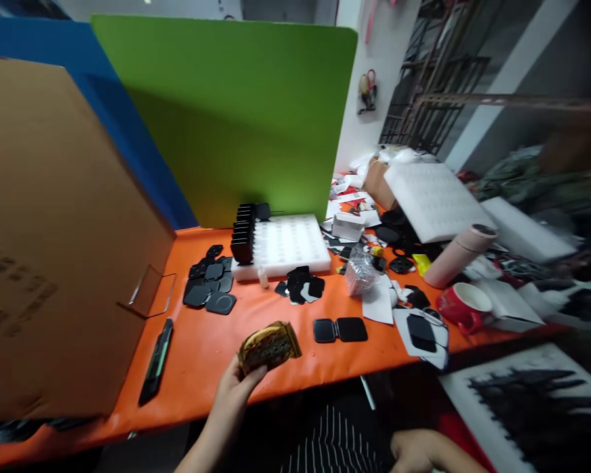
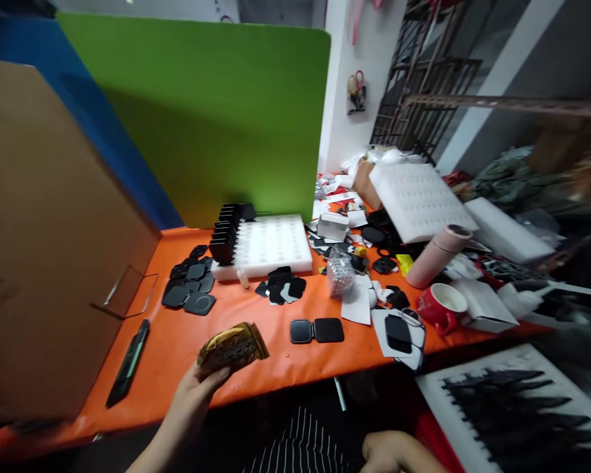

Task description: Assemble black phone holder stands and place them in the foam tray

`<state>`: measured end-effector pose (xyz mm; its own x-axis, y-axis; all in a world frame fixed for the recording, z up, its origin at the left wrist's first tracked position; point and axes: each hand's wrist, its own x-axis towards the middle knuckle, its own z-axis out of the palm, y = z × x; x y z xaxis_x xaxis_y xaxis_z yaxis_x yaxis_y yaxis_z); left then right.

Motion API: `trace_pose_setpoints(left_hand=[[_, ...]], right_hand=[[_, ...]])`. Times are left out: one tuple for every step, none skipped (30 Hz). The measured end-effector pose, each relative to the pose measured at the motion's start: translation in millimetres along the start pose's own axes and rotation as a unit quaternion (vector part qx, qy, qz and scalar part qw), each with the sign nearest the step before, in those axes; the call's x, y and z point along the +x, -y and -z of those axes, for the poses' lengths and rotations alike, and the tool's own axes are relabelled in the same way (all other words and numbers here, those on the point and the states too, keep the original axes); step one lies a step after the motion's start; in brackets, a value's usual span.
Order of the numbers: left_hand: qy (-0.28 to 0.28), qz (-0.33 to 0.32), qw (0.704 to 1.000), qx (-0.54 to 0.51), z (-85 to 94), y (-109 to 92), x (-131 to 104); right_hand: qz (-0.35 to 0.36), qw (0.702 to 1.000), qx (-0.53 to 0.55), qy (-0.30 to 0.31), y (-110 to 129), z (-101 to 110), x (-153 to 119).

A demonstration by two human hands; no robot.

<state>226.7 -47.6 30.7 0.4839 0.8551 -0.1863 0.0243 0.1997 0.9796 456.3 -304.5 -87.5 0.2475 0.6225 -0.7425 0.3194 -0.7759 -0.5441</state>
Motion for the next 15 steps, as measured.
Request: trace_pose_setpoints(left_hand=[[-0.004, 0.029, 0.999, -0.015, -0.5, 0.7, 0.2], [-0.011, 0.053, 0.998, -0.026, -1.1, 0.7, 0.8], [-0.019, 0.068, 0.997, -0.029, -1.2, 0.3, 2.0], [-0.025, 0.074, 0.997, -0.026, -0.4, -0.2, 4.0], [-0.030, 0.076, 0.996, -0.023, 1.4, -0.3, 6.9], [-0.031, 0.078, 0.996, -0.018, 4.5, 0.2, 10.7], [-0.029, 0.082, 0.996, -0.013, 8.4, 1.5, 15.1], [-0.023, 0.087, 0.996, -0.008, 12.7, 3.7, 20.0], [-0.016, 0.093, 0.996, -0.004, 17.0, 6.4, 24.9], [-0.012, 0.096, 0.995, -0.002, 20.7, 9.2, 29.3], [-0.009, 0.097, 0.995, -0.002, 23.5, 11.7, 33.0], [-0.009, 0.100, 0.995, -0.003, 25.1, 13.5, 35.7], [-0.010, 0.102, 0.995, -0.006, 25.6, 14.3, 37.1], [-0.011, 0.105, 0.994, -0.009, 25.3, 13.9, 37.5], [-0.013, 0.108, 0.994, -0.014, 24.5, 12.6, 36.9]], right_hand=[[-0.007, 1.000, -0.010, 0.008, -2.2, 0.7, 0.6], [-0.006, 1.000, -0.023, 0.009, -2.6, 1.7, -1.3], [-0.002, 0.999, -0.037, 0.001, -0.6, 3.5, -5.5], [0.005, 0.999, -0.047, -0.017, 4.1, 6.5, -11.4], [0.020, 0.997, -0.058, -0.036, 11.6, 11.5, -18.2], [0.045, 0.995, -0.068, -0.059, 21.3, 19.1, -25.1], [0.074, 0.991, -0.076, -0.083, 32.6, 30.1, -30.8], [0.112, 0.984, -0.082, -0.108, 44.6, 44.6, -34.6], [0.147, 0.974, -0.089, -0.148, 56.0, 62.6, -35.9], [0.147, 0.969, -0.089, -0.174, 65.9, 83.4, -34.2], [0.139, 0.961, -0.098, -0.218, 73.5, 106.2, -29.6], [0.102, 0.935, -0.153, -0.303, 78.6, 129.5, -22.4], [0.074, 0.919, -0.171, -0.347, 81.3, 152.0, -13.1], [0.052, 0.907, -0.184, -0.375, 82.4, 172.5, -2.2], [0.033, 0.897, -0.199, -0.394, 82.3, 190.2, 9.5]])
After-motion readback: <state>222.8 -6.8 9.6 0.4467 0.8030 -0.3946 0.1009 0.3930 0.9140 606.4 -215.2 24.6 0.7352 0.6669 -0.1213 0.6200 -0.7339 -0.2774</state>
